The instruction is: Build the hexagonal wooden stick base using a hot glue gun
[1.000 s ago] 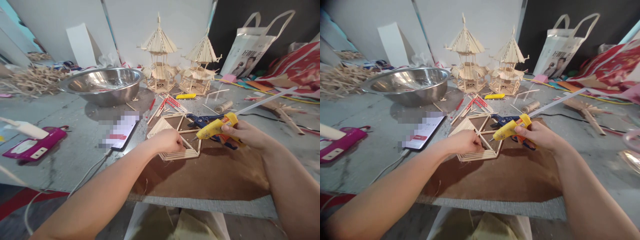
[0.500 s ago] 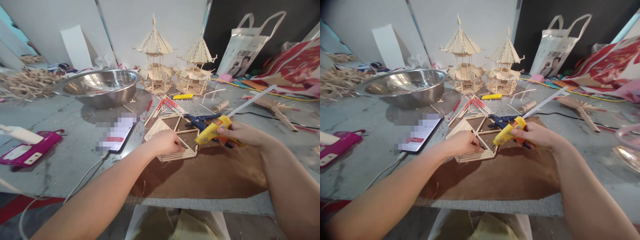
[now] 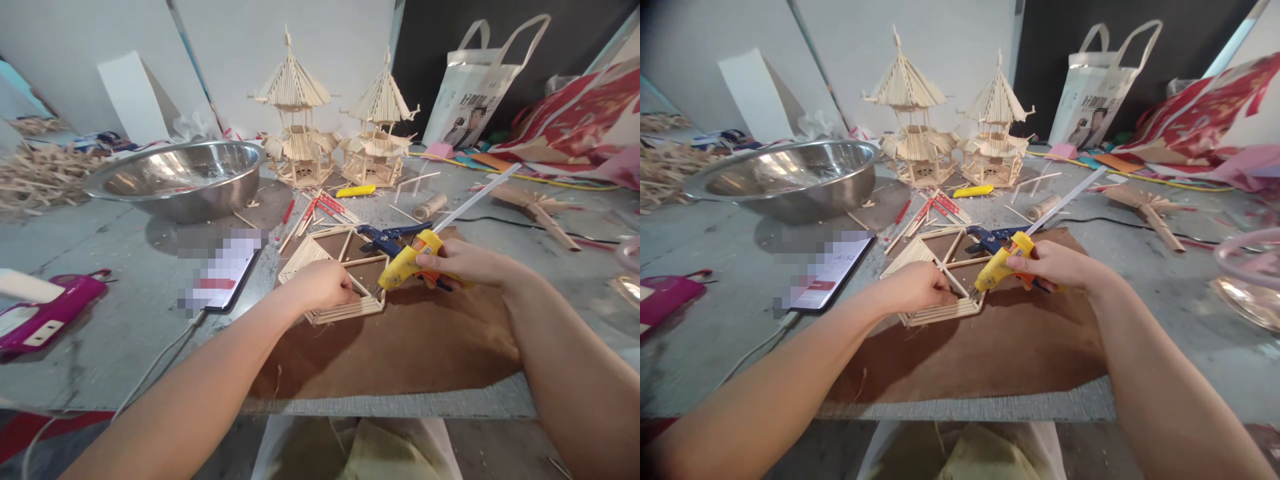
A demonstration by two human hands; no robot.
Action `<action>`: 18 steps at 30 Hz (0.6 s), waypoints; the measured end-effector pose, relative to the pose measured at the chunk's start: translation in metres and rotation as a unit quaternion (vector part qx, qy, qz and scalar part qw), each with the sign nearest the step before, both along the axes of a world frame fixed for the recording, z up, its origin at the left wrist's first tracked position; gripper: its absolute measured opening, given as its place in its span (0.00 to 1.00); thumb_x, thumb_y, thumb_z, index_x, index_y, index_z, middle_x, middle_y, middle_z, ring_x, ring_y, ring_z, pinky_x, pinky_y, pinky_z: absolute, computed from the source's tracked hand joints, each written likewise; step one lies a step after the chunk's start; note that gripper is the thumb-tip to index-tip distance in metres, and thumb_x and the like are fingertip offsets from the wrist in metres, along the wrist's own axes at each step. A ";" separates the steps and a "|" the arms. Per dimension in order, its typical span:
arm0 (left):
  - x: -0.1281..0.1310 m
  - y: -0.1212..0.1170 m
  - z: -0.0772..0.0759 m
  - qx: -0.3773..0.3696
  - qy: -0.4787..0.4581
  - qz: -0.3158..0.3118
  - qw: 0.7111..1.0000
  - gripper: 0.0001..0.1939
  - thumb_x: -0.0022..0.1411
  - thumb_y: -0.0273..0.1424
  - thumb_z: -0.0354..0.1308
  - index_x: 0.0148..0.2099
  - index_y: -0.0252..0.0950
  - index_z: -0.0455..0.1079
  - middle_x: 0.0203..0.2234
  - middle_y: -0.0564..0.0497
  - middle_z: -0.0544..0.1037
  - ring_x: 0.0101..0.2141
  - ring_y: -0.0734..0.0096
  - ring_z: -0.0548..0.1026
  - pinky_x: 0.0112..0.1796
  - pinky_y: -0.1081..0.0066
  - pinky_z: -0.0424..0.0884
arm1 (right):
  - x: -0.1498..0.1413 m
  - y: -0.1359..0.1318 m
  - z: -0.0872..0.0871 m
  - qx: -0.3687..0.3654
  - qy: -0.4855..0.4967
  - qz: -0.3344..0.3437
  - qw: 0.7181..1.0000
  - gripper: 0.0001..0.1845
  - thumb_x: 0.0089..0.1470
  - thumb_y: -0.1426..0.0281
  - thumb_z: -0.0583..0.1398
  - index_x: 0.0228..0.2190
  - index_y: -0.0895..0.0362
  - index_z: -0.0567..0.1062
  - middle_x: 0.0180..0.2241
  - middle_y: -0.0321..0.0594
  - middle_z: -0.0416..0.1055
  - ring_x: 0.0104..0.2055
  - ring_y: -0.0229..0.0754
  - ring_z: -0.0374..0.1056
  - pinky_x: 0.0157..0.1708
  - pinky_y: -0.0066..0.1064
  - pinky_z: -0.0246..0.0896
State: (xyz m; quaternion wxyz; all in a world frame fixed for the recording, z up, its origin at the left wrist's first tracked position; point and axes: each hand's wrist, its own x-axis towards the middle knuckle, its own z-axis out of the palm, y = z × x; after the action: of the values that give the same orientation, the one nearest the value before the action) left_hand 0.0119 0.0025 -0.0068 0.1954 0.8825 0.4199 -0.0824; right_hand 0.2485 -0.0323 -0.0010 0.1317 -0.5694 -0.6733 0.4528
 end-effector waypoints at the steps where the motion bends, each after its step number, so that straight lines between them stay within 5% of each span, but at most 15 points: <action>1: 0.000 0.000 0.000 0.000 0.000 -0.001 1.000 0.15 0.45 0.41 0.48 0.24 0.37 0.70 0.15 0.53 0.67 0.18 0.77 0.60 0.20 0.75 0.52 | 0.000 0.001 -0.001 -0.002 -0.003 0.002 1.000 0.23 0.44 0.52 0.50 0.18 0.59 0.69 0.16 0.37 0.65 0.12 0.28 0.54 0.11 0.22 0.48; 18: 0.003 -0.001 0.005 -0.015 -0.003 0.003 1.000 0.15 0.43 0.42 0.48 0.23 0.37 0.69 0.15 0.53 0.66 0.18 0.76 0.60 0.20 0.75 0.53 | 0.000 0.001 -0.005 0.012 -0.020 -0.010 1.000 0.23 0.45 0.53 0.51 0.18 0.59 0.70 0.16 0.40 0.66 0.12 0.30 0.54 0.11 0.23 0.47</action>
State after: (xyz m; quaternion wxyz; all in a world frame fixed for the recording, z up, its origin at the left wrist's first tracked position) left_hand 0.0152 0.0014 -0.0023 0.2098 0.8784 0.4207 -0.0859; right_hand 0.2489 -0.0312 -0.0063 0.1298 -0.5831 -0.6757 0.4319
